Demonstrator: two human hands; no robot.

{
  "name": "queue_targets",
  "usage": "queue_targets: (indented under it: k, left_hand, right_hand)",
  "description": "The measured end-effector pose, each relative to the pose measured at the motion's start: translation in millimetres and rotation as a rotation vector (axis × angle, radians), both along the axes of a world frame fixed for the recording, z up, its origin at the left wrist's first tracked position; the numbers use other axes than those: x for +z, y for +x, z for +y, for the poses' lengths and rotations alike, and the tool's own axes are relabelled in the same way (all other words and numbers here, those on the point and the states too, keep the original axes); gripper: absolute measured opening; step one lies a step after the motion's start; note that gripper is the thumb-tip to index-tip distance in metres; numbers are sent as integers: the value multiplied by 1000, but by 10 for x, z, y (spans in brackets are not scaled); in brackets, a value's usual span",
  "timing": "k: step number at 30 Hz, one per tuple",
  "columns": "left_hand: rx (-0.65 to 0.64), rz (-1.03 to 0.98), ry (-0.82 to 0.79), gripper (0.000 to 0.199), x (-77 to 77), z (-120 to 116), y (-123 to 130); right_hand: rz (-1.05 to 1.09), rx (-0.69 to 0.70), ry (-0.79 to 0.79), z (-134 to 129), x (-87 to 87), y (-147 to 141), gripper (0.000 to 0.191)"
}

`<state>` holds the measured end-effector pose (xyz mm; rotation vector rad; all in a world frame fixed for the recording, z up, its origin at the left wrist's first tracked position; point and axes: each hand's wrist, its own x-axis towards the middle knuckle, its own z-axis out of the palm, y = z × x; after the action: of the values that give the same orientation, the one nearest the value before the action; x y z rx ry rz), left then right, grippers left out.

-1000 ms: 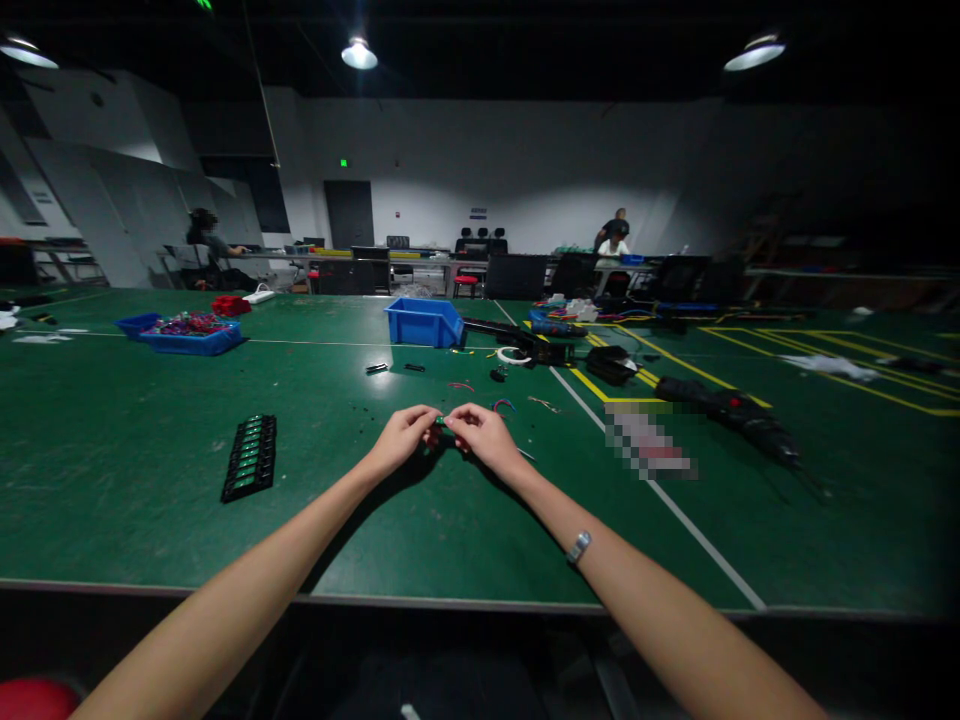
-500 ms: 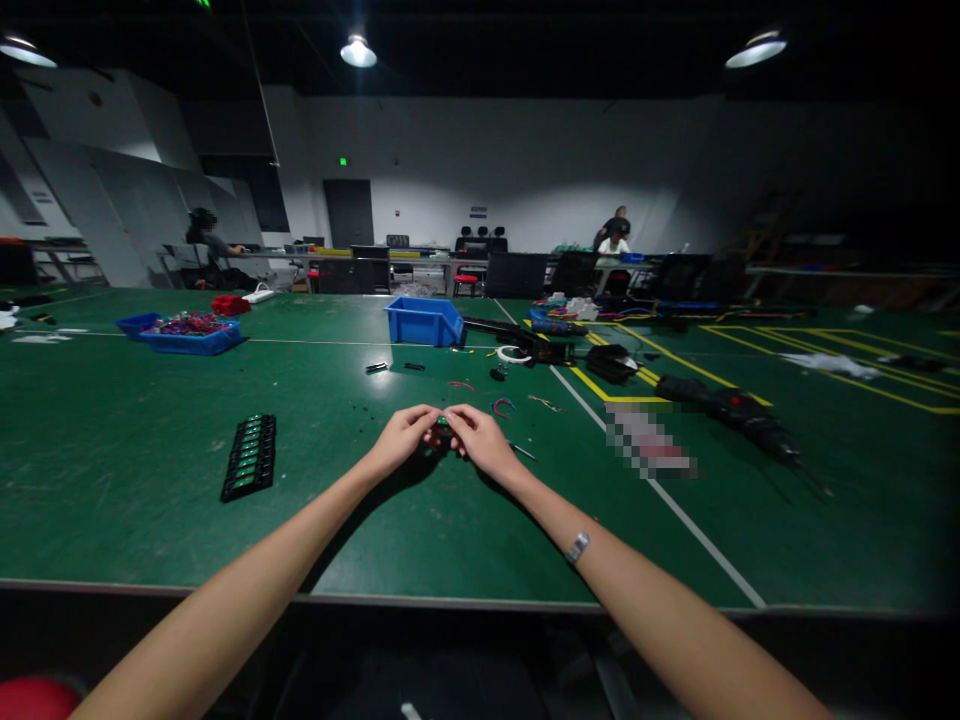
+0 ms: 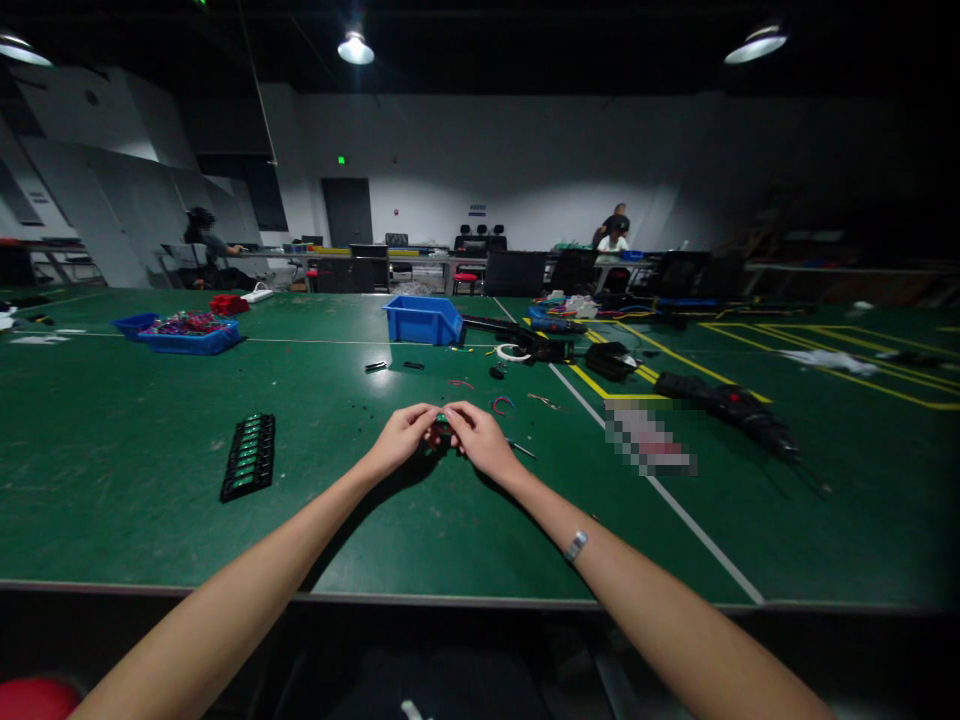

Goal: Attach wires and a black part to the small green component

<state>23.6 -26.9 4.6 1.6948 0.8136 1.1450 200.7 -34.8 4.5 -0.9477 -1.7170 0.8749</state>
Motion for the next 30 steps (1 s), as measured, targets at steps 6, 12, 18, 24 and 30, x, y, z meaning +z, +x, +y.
queue_targets:
  k: [6, 12, 18, 24, 30]
  left_hand:
    - [7, 28, 54, 43, -8, 5, -2]
    - [7, 35, 69, 43, 1, -8, -2]
    - [18, 33, 57, 44, 10, -19, 0]
    - [18, 33, 57, 45, 3, -17, 8]
    - [7, 28, 56, 45, 16, -35, 7]
  right_hand:
    - [-19, -17, 20, -26, 6, -12, 37]
    - [-30, -12, 21, -32, -1, -12, 38]
    - [-44, -16, 1, -31, 6, -4, 39]
    - [-25, -11, 11, -18, -17, -5, 38]
    - [-24, -7, 15, -18, -29, -14, 39]
